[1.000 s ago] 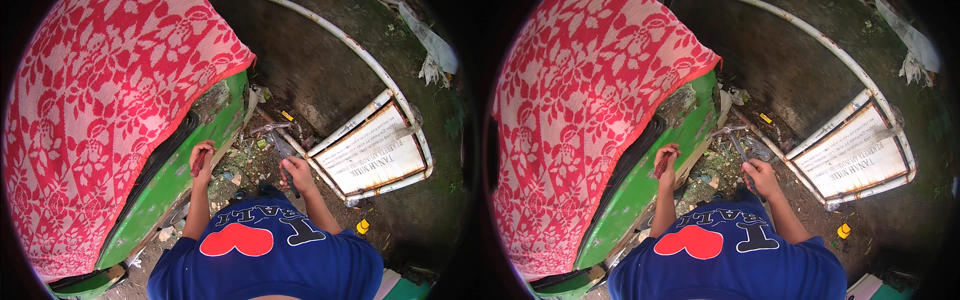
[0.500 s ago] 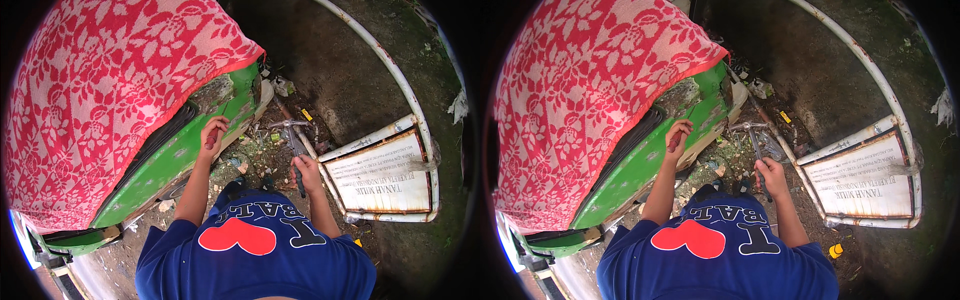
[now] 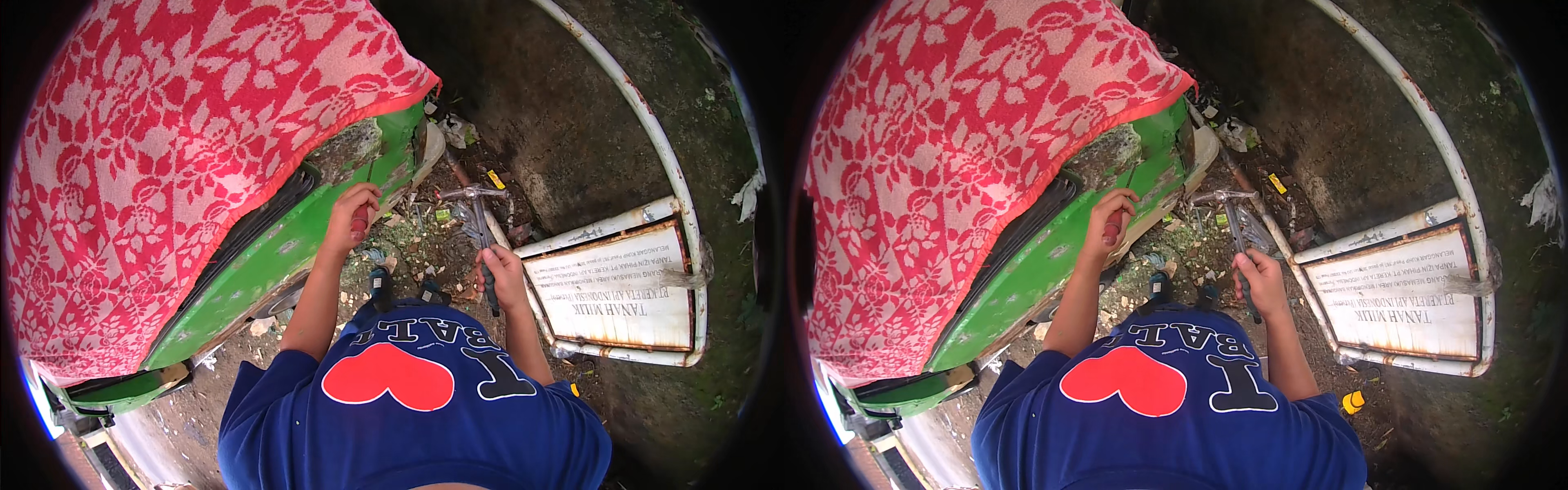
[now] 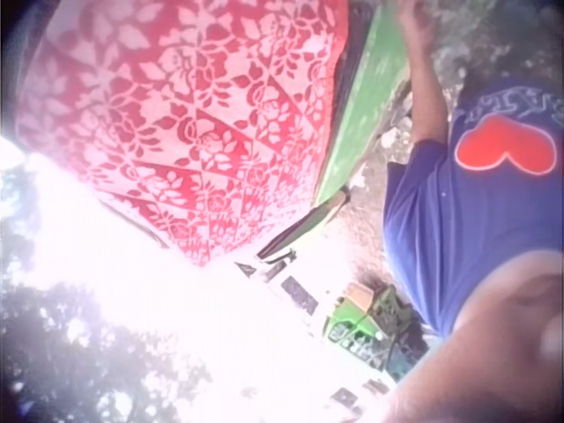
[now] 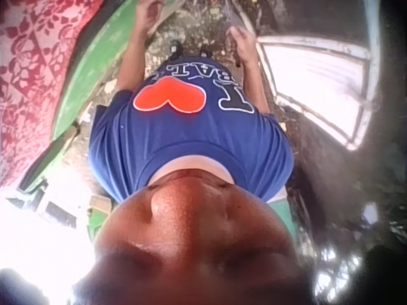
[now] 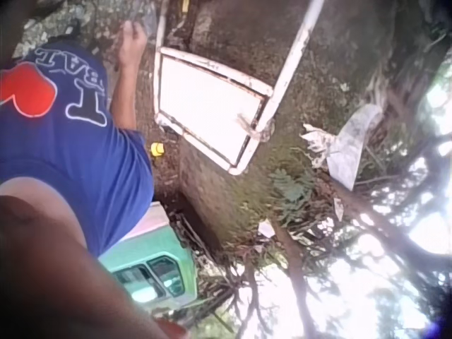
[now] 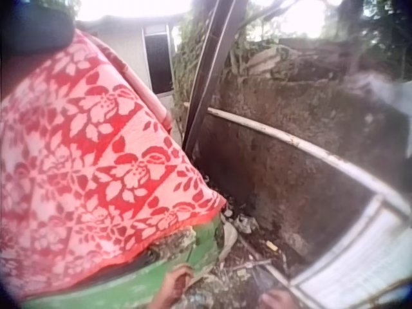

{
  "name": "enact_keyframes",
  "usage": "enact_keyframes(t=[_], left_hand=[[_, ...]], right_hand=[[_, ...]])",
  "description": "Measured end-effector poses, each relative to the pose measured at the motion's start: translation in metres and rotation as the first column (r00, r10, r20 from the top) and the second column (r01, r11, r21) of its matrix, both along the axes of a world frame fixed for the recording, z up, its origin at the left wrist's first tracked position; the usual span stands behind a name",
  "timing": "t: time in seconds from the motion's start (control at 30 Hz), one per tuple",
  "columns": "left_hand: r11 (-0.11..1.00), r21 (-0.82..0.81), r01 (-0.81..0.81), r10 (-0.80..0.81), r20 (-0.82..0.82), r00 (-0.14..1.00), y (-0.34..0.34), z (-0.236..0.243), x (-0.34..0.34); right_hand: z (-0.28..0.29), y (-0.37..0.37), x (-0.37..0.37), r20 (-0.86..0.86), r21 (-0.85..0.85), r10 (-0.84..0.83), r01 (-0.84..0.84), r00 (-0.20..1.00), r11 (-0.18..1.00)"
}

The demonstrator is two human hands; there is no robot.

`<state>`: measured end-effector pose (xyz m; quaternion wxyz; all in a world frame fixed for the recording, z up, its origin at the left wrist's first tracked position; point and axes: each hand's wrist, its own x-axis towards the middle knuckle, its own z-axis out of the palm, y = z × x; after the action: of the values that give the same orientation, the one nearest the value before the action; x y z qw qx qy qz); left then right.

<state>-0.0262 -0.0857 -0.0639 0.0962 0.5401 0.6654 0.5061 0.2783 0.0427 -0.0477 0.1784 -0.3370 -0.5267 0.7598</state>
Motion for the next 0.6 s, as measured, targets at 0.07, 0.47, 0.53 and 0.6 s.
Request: enact_keyframes(t=[0.07,0.47,0.53,0.6], left_hand=[[0.996,-0.043,-0.074,0.061,-0.254,0.965,0.004,0.006,0.002],[0.953,-0.077,0.292,-0.302,-0.231,0.925,0.04,0.009,-0.002],[0.962,-0.013,0.273,-0.266,-0.275,0.924,0.047,0.014,-0.001],[0.967,0.041,0.25,-0.228,-0.294,0.928,0.053,0.02,0.002]], right_hand=[[0.003,0.001,-0.003,0.018,0.016,-0.007,0.007,1.0,1.0],[0.004,0.008,-0.01,-0.009,0.034,0.011,-0.01,1.0,0.999],[0.007,0.007,-0.01,-0.008,0.043,-0.008,0.009,1.0,0.999],[0.008,0.008,-0.01,-0.01,0.053,-0.014,0.015,1.0,0.998]])
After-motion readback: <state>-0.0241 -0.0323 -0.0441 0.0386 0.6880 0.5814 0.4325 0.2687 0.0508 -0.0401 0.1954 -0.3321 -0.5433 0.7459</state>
